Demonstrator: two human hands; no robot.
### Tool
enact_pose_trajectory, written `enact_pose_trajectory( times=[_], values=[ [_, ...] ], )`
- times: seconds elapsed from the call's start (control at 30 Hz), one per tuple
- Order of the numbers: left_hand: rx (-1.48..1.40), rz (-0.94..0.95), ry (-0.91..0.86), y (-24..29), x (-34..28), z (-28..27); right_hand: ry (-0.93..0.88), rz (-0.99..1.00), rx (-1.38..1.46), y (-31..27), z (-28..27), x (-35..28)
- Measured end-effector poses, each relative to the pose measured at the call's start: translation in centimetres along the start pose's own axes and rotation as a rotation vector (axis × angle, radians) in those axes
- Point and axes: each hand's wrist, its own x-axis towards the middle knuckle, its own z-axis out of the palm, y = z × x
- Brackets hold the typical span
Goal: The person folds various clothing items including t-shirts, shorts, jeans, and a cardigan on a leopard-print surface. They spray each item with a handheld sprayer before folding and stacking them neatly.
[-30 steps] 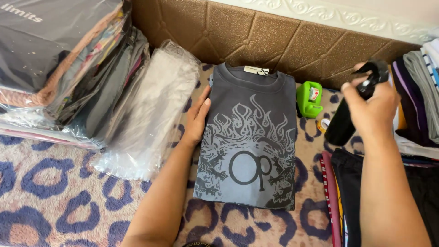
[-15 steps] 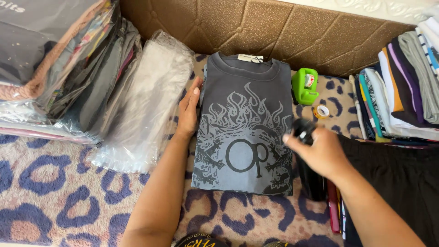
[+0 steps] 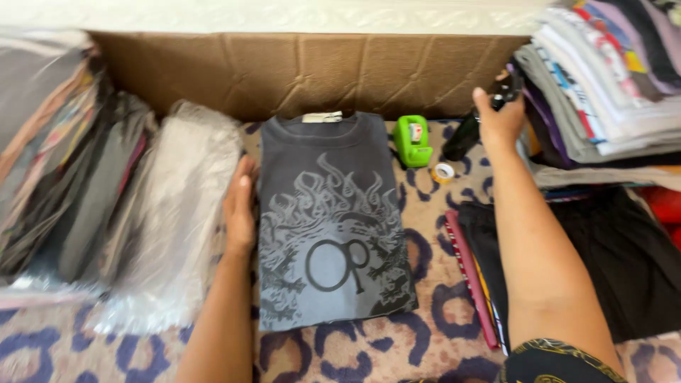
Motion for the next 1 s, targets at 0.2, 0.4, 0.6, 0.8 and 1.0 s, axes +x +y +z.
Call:
enact_pose_trajectory(
  times=[0.2, 0.4, 0.6, 0.8, 1.0],
  values=[
    [0.325, 0.22, -0.018, 5.0, -0.3, 1.5, -0.413, 0.227, -0.167, -6.0, -10.6, -1.7],
    [0.444, 0.3, -0.219, 14.1, -2.6, 11.2, -0.781, 0.497, -0.713, -1.3, -26.3, -2.2],
    [0.688, 0.402, -0.751, 11.8, -4.2, 24.8, -0.371, 0.78, -0.496, 11.8, -30.0, -4.5],
    [1.143, 0.312, -1.153, 1.7, -4.6, 34.0, -0.209, 0.974, -0.287, 20.5, -28.9, -7.2],
    [1.163, 0.026, -1.191, 1.1, -3.9, 37.3, -0.093, 0.885, -0.048, 15.6, -29.3, -7.1]
  ],
)
